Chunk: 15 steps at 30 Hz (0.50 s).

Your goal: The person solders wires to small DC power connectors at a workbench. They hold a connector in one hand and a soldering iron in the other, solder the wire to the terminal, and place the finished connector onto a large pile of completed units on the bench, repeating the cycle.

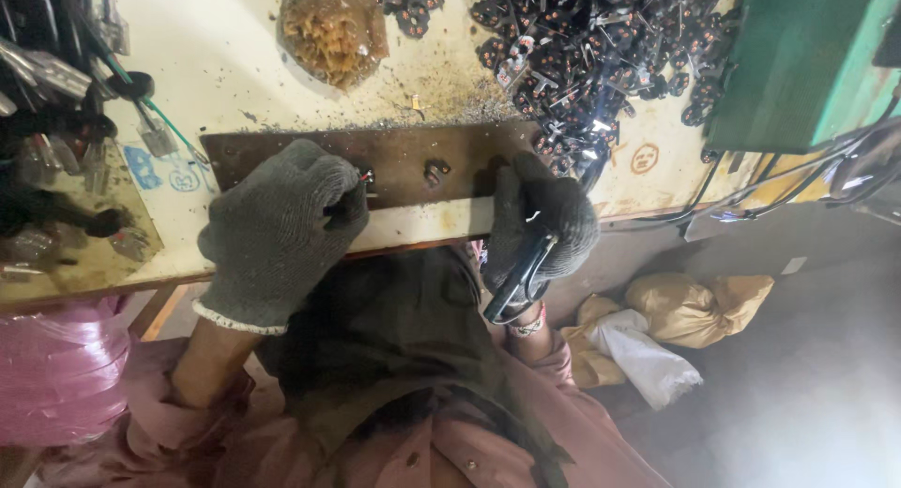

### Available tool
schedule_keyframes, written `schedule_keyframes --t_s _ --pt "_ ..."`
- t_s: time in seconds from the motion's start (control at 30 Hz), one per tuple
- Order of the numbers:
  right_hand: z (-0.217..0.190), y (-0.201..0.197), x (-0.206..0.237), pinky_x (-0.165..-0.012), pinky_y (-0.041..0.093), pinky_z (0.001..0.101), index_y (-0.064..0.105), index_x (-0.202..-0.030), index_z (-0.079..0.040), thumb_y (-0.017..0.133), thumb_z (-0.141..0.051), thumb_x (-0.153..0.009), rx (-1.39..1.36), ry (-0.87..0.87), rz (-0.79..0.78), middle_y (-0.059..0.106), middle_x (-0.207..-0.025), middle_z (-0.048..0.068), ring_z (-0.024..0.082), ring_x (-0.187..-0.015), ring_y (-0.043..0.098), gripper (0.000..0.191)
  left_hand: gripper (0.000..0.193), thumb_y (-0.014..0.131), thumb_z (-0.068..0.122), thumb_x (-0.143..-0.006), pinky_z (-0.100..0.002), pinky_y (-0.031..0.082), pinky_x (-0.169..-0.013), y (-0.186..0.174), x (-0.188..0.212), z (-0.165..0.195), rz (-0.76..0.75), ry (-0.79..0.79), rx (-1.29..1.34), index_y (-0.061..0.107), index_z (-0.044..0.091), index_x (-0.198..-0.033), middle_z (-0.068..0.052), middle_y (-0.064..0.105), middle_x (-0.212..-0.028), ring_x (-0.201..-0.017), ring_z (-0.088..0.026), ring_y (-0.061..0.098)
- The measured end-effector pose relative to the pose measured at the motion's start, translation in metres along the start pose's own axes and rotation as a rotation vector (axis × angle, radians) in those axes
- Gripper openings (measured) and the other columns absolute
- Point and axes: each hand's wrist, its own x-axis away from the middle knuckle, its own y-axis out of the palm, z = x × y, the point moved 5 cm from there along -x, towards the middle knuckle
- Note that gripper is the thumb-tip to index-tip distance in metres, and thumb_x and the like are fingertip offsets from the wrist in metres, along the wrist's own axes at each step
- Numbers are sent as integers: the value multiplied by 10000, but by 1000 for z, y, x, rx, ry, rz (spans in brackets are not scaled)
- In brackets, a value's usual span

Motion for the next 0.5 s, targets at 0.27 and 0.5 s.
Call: schedule_keyframes --t_s 0.27,0.5 --pt "-34 16 -4 -898 545 396 686 -1161 -84 868 -118 -866 96 -236 -283 727 -1072 111 299 -1007 697 349 101 739 67 -900 -388 530 -703 -3 2 4 68 69 39 647 108 -904 -77 632 -922 -823 -283 666" --pt "-23 6 -25 -980 579 378 654 -1254 -96 800 -19 -958 -21 -372 -374 733 -1204 107 304 -1129 723 339 112 740 73 -862 -394 520 -670 -2 1 2 48 32 58 640 124 -868 -70 628 -897 -804 -279 663"
